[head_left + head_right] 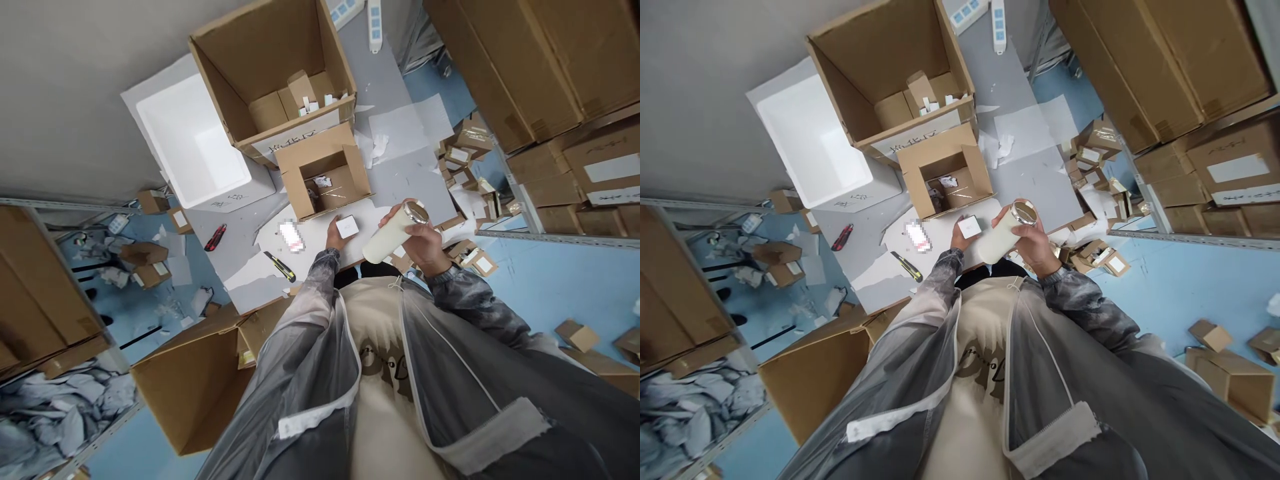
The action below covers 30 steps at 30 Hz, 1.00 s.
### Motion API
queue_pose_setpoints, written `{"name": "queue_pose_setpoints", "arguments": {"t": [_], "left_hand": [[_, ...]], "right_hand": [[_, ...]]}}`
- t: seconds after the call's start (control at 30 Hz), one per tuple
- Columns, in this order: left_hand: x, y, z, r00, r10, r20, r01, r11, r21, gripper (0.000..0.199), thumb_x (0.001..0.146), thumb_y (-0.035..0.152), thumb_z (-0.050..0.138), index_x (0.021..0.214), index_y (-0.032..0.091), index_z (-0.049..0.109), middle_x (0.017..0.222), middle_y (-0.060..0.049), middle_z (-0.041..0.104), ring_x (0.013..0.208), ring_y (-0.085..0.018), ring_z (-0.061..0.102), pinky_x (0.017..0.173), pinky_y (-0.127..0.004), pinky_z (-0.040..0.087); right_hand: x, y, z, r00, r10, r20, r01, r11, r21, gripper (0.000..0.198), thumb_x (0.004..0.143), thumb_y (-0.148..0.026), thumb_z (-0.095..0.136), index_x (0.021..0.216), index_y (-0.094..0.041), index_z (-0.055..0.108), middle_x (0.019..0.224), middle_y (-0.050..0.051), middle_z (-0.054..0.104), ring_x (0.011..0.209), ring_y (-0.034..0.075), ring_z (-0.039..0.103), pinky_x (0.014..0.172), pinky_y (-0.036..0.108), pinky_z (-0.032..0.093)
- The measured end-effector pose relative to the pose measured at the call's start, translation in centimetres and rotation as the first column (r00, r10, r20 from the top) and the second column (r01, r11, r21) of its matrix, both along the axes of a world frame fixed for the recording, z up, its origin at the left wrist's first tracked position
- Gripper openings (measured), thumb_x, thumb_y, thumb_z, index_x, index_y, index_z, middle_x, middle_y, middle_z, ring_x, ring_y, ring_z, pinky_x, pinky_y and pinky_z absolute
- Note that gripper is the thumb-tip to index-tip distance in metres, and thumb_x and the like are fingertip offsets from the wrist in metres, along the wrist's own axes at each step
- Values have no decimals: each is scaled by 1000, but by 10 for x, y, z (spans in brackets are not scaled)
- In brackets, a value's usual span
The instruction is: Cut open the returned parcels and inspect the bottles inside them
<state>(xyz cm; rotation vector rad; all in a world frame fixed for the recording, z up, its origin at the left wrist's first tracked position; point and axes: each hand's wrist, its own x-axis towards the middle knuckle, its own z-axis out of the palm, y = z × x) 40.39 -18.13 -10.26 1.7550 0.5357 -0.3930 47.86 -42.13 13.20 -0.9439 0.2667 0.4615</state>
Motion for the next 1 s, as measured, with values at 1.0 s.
{"name": "queue_pose_setpoints", "arguments": {"t": [1.0], "left_hand": [[-42, -25, 208, 863, -234, 448, -194, 665, 721, 76, 119, 71, 79, 173, 19, 70, 147, -25, 83, 140, -47, 77, 127, -63, 60]], "right_hand": [[-24, 74, 48, 988, 77, 133, -73, 997, -33, 64, 107, -91, 89, 136, -37, 72, 136, 4, 94, 147, 34, 88, 129, 55, 75]]}}
